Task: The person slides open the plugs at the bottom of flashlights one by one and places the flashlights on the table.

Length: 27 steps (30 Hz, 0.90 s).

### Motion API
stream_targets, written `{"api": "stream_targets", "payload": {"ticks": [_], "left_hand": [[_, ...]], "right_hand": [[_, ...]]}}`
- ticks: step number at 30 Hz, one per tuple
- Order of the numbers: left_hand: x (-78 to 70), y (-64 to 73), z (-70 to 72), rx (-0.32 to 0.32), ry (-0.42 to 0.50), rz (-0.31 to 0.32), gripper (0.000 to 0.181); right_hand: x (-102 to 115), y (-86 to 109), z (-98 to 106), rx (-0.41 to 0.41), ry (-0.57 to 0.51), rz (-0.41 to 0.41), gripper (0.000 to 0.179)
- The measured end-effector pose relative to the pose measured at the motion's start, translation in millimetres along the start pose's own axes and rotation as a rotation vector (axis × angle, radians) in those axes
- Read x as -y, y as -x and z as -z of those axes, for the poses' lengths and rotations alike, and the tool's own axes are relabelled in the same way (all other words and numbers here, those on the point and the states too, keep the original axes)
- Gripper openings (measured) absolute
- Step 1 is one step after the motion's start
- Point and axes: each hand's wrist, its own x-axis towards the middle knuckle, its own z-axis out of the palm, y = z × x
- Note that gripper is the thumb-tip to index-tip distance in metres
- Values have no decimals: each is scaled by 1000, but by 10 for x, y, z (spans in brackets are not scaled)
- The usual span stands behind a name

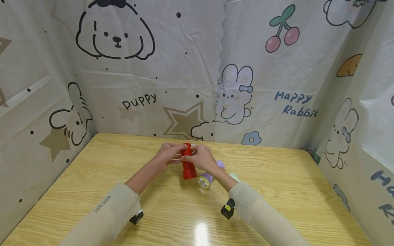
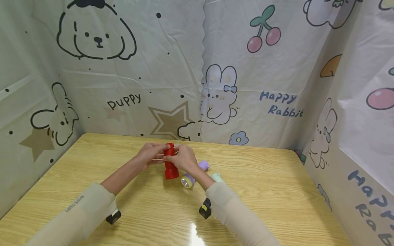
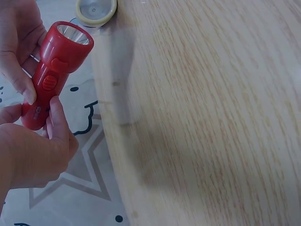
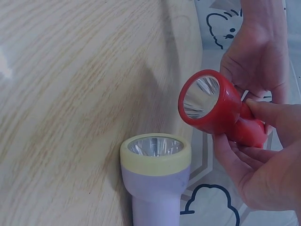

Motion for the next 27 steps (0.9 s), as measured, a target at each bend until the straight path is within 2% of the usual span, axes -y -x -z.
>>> {"api": "stream_targets", "payload": {"ticks": [14, 27], "left_hand": [[11, -8, 27, -2, -52, 33, 36], [58, -51, 79, 24, -73, 60, 36]], "right_hand": [[-28, -20, -32, 13, 18, -9, 26], [-33, -18, -81, 19, 59, -6, 25]]}}
